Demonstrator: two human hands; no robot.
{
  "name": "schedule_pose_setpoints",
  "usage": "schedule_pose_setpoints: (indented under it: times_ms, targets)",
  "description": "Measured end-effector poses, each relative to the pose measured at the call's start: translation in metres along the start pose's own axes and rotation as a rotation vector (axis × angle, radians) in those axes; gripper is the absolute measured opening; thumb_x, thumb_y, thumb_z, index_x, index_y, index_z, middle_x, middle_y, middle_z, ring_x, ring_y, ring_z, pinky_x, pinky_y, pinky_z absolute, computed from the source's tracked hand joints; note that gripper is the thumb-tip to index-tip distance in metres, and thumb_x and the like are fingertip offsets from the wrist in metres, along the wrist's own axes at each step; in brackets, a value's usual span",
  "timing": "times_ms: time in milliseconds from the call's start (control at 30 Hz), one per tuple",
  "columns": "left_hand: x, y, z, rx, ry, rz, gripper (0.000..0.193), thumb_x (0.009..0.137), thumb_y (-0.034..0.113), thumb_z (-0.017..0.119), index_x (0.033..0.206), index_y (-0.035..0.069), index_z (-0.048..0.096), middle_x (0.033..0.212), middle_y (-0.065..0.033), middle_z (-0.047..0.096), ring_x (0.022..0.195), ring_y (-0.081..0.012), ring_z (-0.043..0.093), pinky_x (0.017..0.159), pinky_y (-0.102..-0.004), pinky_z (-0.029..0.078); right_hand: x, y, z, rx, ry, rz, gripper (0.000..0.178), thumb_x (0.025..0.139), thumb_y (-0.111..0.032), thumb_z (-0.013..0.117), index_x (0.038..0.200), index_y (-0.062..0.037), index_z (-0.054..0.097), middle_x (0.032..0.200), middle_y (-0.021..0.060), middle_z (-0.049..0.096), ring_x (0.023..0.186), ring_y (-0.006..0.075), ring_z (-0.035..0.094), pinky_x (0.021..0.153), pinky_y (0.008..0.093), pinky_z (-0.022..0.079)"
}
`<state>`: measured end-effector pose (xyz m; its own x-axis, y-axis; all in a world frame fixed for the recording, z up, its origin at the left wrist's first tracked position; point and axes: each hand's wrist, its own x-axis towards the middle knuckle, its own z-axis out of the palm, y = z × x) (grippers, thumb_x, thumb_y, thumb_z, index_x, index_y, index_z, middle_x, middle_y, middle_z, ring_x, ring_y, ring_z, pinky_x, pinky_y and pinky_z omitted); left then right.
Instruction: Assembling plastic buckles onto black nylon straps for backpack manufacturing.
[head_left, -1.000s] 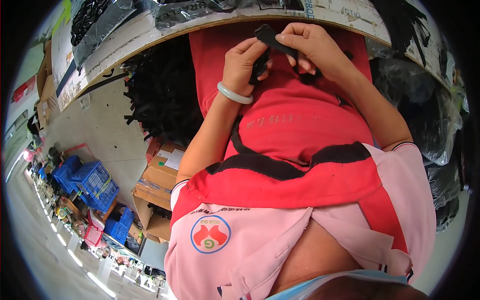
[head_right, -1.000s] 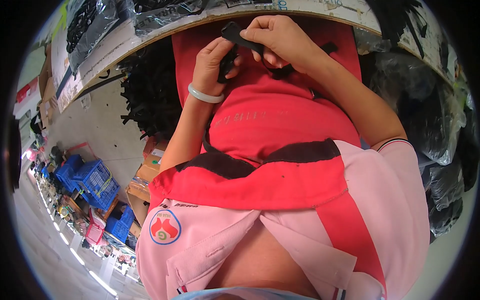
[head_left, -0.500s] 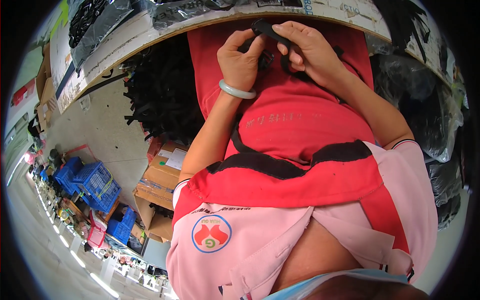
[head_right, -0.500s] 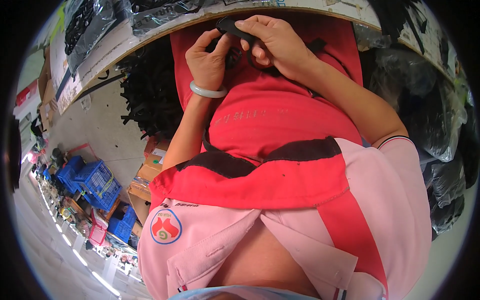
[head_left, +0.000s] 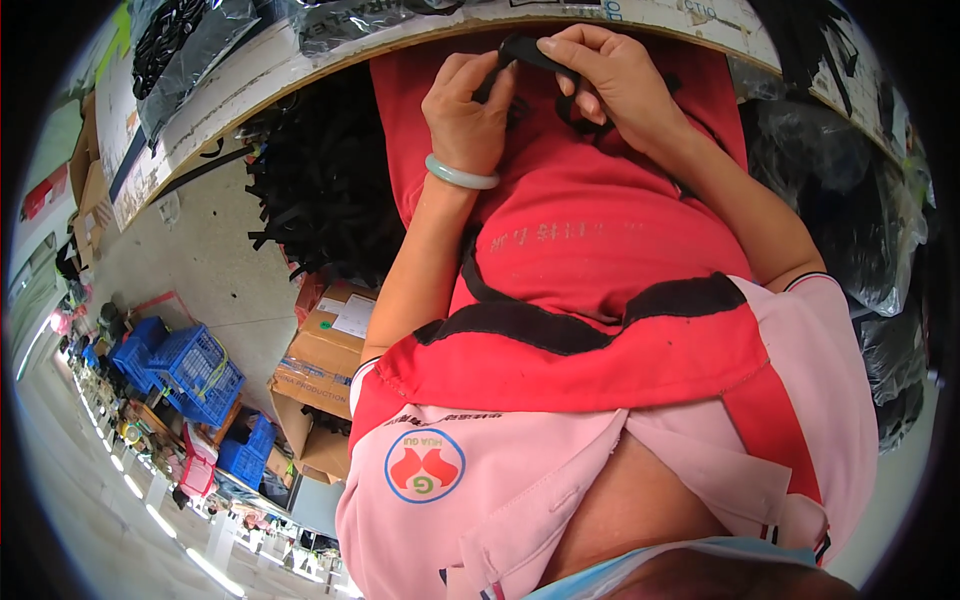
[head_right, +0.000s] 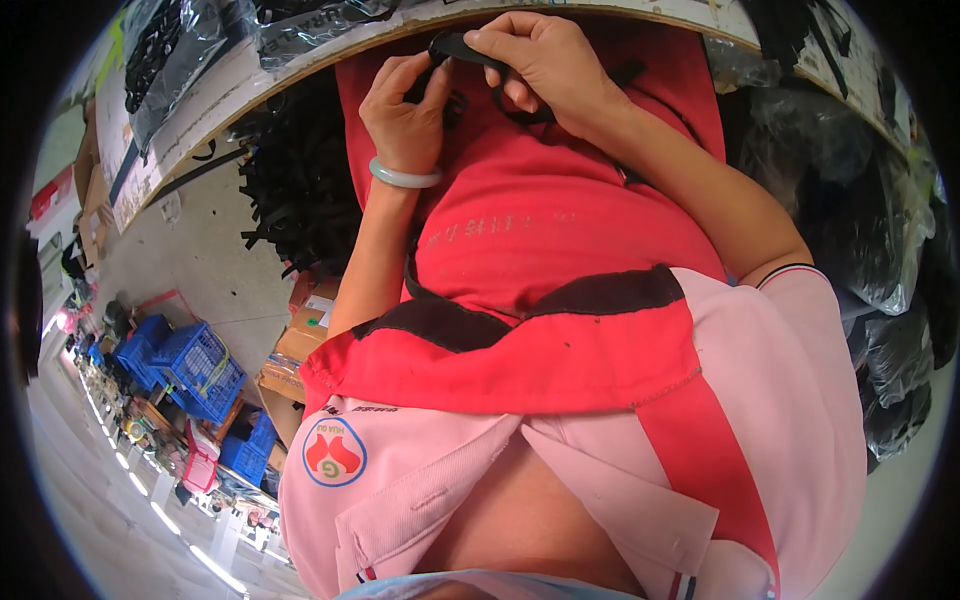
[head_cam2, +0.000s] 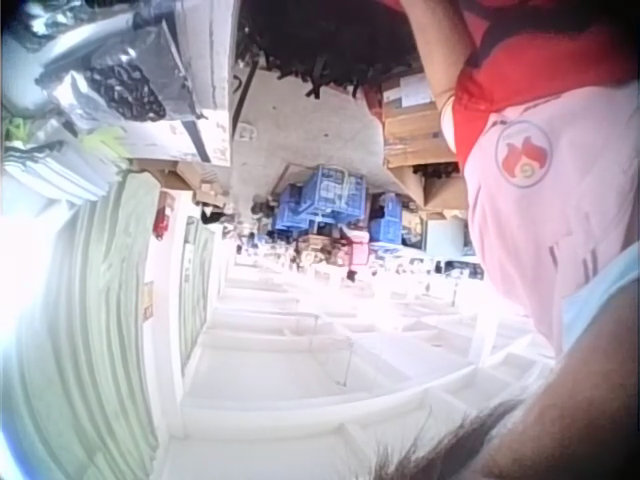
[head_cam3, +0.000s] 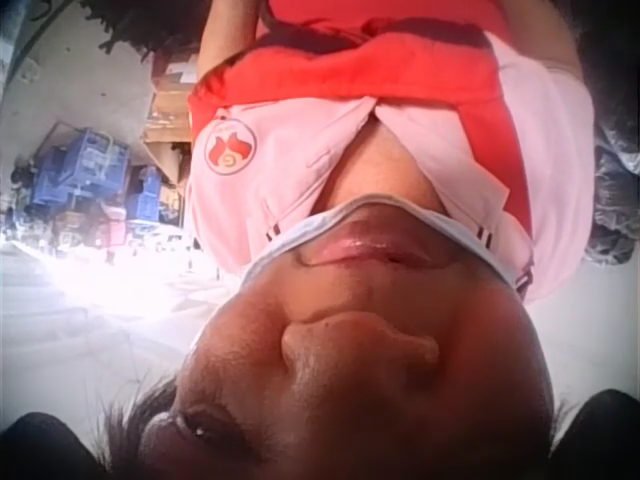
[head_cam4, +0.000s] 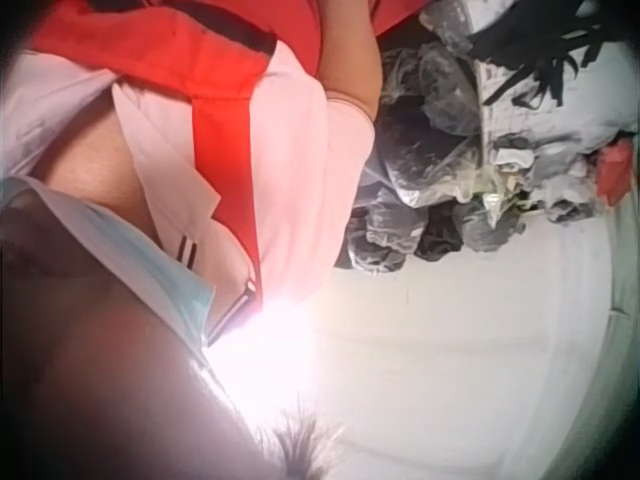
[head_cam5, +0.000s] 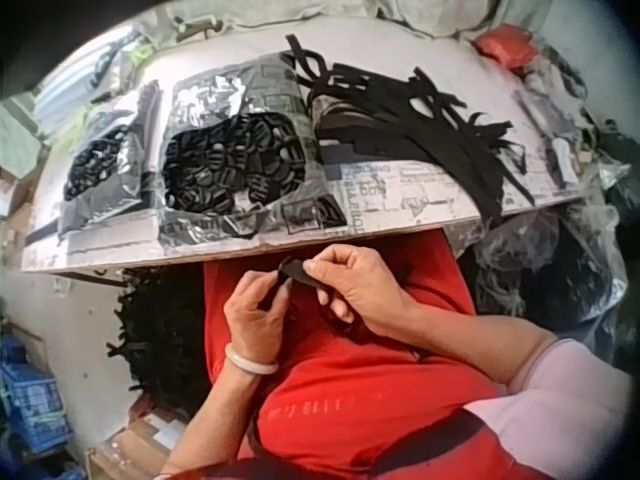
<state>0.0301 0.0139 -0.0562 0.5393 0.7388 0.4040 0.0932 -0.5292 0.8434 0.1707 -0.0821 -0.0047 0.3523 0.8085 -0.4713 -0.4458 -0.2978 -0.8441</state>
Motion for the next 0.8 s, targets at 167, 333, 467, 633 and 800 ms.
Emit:
schedule_pose_setpoints:
  times_ms: [167,333,467,633,800]
  targets:
    - [0.0,0.001,0.0,0.019,-0.022,0.004,0.014,0.077,0.001,0.072,0.09,0.001,0.067,0.077,-0.0094,0.061,0.063,-0.0209,0.06,0.056,-0.029,0.048,0.001,0.0,-0.004,-0.036,-0.006,0.005,0.019,0.09,-0.021,0.063,0.089,-0.0021,0.061,0.065,0.0022,0.058,0.041,0.0033,0.045,0.036,0.0184,0.032]
    - [-0.001,-0.004,0.001,0.026,-0.04,0.016,0.014,0.077,0.001,0.072,0.09,0.0,0.067,0.077,-0.0097,0.061,0.063,-0.0214,0.061,0.056,-0.0294,0.048,0.008,0.009,0.001,-0.063,0.067,-0.046,0.018,0.091,-0.024,0.063,0.092,-0.0067,0.062,0.063,-0.0019,0.054,0.042,0.0015,0.04,0.037,0.0169,0.028]
    - [-0.002,-0.006,0.004,-0.014,-0.079,-0.054,0.015,0.076,0.002,0.071,0.09,0.0,0.066,0.078,-0.0107,0.062,0.064,-0.0239,0.061,0.058,-0.0304,0.049,0.012,0.015,0.0,0.064,0.055,-0.061,0.018,0.091,-0.024,0.064,0.093,-0.0061,0.062,0.065,-0.0019,0.054,0.042,0.0019,0.04,0.037,0.0171,0.027]
    - [-0.004,-0.006,0.003,0.035,-0.087,0.022,0.016,0.076,0.002,0.071,0.091,0.0,0.067,0.078,-0.0115,0.062,0.067,-0.0243,0.062,0.06,-0.0288,0.05,0.015,0.024,0.005,0.037,-0.001,-0.07,0.021,0.092,-0.025,0.063,0.099,-0.0054,0.061,0.069,-0.002,0.055,0.046,0.0017,0.042,0.041,0.0174,0.032]
    - [-0.003,0.003,-0.008,-0.498,-0.166,-0.602,0.01,0.082,0.004,0.069,0.09,-0.002,0.067,0.073,-0.0041,0.062,0.07,-0.0149,0.062,0.062,-0.0249,0.05,0.019,0.01,-0.013,-0.094,-0.137,0.027,0.024,0.092,-0.027,0.062,0.104,-0.0062,0.062,0.071,-0.0019,0.056,0.051,0.0032,0.046,0.045,0.0173,0.036]
